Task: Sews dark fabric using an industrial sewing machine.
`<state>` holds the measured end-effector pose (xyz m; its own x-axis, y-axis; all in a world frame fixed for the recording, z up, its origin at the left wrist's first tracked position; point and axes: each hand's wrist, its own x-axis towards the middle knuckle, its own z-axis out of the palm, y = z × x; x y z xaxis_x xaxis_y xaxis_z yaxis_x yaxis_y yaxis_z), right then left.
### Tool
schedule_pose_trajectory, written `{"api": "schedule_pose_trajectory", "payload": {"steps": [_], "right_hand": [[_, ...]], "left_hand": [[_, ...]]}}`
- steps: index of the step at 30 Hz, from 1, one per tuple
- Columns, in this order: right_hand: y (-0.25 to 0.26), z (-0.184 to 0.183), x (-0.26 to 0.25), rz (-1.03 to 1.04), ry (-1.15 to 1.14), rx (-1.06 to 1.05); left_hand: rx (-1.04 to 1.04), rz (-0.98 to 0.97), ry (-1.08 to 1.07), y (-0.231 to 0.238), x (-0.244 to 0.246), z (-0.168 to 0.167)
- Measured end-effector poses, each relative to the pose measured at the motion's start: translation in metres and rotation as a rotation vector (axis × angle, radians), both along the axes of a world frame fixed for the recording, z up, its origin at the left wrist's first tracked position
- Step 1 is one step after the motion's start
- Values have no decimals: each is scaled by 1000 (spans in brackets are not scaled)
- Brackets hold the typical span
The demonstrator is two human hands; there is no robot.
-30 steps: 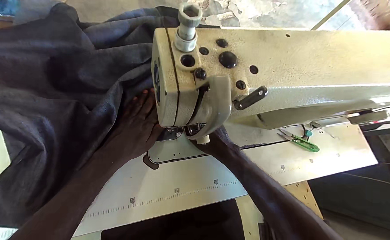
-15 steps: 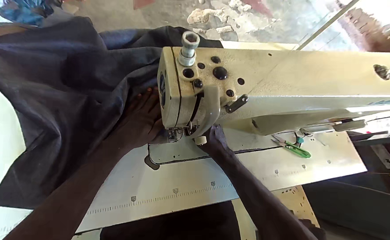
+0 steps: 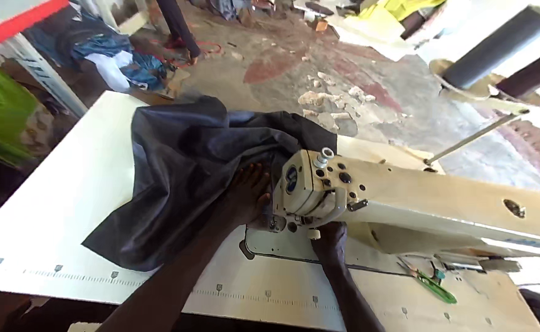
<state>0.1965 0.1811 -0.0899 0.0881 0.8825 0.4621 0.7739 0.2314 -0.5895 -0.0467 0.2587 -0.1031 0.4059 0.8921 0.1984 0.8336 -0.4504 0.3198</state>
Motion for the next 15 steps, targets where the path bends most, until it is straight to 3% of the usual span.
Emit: {"api": "schedule_pose_trajectory", "payload": {"steps": [4, 10, 15], "right_hand": [[-10, -1, 2, 27, 83, 31], [-42, -7, 15, 188, 108, -39], [-83, 15, 48, 260, 164, -15]], "left_hand": [[-13, 146, -5, -1, 5, -2], [-90, 219, -30, -2, 9, 2], [-98, 254, -34, -1, 11, 1]]}}
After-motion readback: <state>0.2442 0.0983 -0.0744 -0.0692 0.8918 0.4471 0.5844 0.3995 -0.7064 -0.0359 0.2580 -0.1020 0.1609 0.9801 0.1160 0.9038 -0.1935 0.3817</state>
